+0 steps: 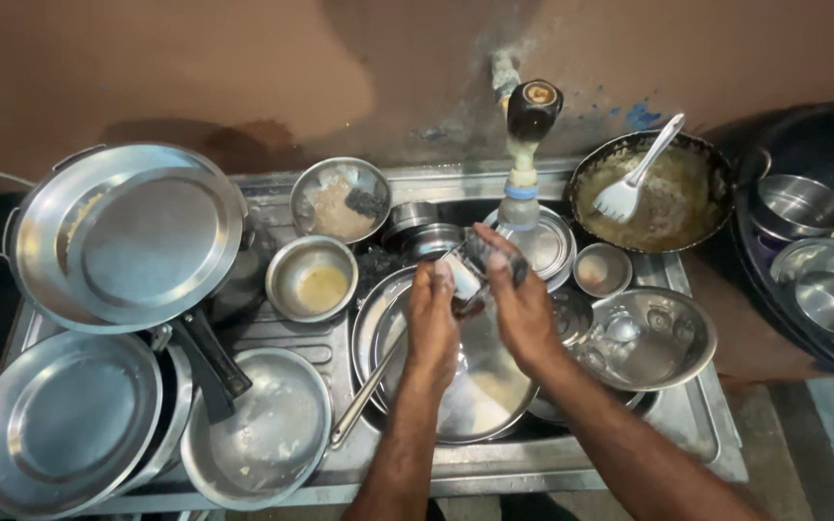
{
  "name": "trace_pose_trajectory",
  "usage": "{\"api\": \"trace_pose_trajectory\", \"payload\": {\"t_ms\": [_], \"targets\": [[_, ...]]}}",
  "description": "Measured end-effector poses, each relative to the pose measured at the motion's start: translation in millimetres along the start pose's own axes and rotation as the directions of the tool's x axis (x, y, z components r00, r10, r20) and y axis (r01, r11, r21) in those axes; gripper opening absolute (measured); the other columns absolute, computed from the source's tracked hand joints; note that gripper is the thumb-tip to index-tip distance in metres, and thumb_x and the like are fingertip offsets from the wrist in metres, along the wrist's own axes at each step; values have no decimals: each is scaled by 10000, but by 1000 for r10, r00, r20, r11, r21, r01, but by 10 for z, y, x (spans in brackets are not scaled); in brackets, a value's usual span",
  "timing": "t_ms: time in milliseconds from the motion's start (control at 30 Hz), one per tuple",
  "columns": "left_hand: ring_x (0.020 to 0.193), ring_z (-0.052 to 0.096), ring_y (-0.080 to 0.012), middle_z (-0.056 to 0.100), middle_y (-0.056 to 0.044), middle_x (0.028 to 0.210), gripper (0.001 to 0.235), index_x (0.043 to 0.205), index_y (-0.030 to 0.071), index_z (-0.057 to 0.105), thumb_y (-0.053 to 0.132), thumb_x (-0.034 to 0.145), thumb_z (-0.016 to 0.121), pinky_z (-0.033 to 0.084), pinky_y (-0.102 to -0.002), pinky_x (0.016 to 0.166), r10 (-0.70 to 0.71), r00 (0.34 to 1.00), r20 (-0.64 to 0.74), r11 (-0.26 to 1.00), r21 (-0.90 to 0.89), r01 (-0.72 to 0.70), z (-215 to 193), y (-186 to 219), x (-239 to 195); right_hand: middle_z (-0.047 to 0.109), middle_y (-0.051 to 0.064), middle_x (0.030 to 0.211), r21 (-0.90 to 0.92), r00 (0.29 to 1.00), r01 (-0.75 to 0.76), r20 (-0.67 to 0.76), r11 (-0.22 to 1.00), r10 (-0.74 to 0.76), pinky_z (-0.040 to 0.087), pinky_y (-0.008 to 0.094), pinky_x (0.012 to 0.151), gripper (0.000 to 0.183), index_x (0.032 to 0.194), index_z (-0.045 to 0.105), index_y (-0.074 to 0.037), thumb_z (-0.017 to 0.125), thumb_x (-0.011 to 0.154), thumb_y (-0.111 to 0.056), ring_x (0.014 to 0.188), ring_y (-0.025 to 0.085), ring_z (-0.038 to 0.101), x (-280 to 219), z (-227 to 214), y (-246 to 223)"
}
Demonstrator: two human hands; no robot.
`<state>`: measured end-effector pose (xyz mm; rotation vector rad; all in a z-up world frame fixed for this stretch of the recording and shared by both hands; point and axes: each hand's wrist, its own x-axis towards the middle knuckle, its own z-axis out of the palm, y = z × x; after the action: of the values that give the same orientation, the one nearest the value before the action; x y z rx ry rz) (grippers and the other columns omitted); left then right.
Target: The person washes multiple stainless steel kitchen items in a sink using a sponge and running water. They scrub and rinse small bowls, cups, a ladle, and a large plate, placing cleaned items aside as they work.
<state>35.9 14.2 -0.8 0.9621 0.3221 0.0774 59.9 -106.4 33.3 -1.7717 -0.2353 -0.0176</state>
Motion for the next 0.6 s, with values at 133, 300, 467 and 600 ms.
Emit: {"api": "trace_pose_trajectory", "payload": {"t_ms": [133, 300, 467, 600], "targets": [[890, 540, -101, 576, -10, 980, 295, 1198, 60, 611, 318, 1115, 497, 461, -284, 830, 12, 993, 119, 999, -40, -7, -154, -37, -47, 708, 98, 1295, 472, 861, -494, 152, 730, 485, 450, 442, 1078, 565, 1378, 615, -109, 432, 1022, -508, 1218, 254, 641, 234, -63, -185], [952, 598, -119, 650, -42, 1069, 295, 1255, 61, 583, 246, 1026, 602, 498, -266, 838, 154, 987, -53, 978, 150, -144, -396, 181, -161, 703, 93, 1092, 572, 716, -642, 207, 511, 667, 553, 452, 886, 380, 1256, 610, -89, 518, 1021, -374, 1035, 263, 663, 383, 90, 37], [1084, 642, -164, 651, -87, 1205, 558, 1378, 73, 493, 83, 879, 742, 548, -286, 919, 230, 958, -172, 973, 69, -221, -625, 621, -436, 693, 195, 1114, 450, 646, -756, 402, 475, 649, 643, 426, 819, 310, 1232, 595, 62, 627, 953, -69, 1029, 372, 697, 776, 614, 383], [1115, 654, -206, 642, -129, 1243, 692, 1390, 47, 456, -42, 787, 786, 568, -323, 952, 241, 958, -156, 971, 37, -238, -709, 808, -578, 619, 95, 1236, 328, 774, -631, 324, 703, 544, 620, 463, 880, 421, 1280, 562, -77, 620, 867, -20, 1129, 284, 639, 1356, 1135, 259]]}}
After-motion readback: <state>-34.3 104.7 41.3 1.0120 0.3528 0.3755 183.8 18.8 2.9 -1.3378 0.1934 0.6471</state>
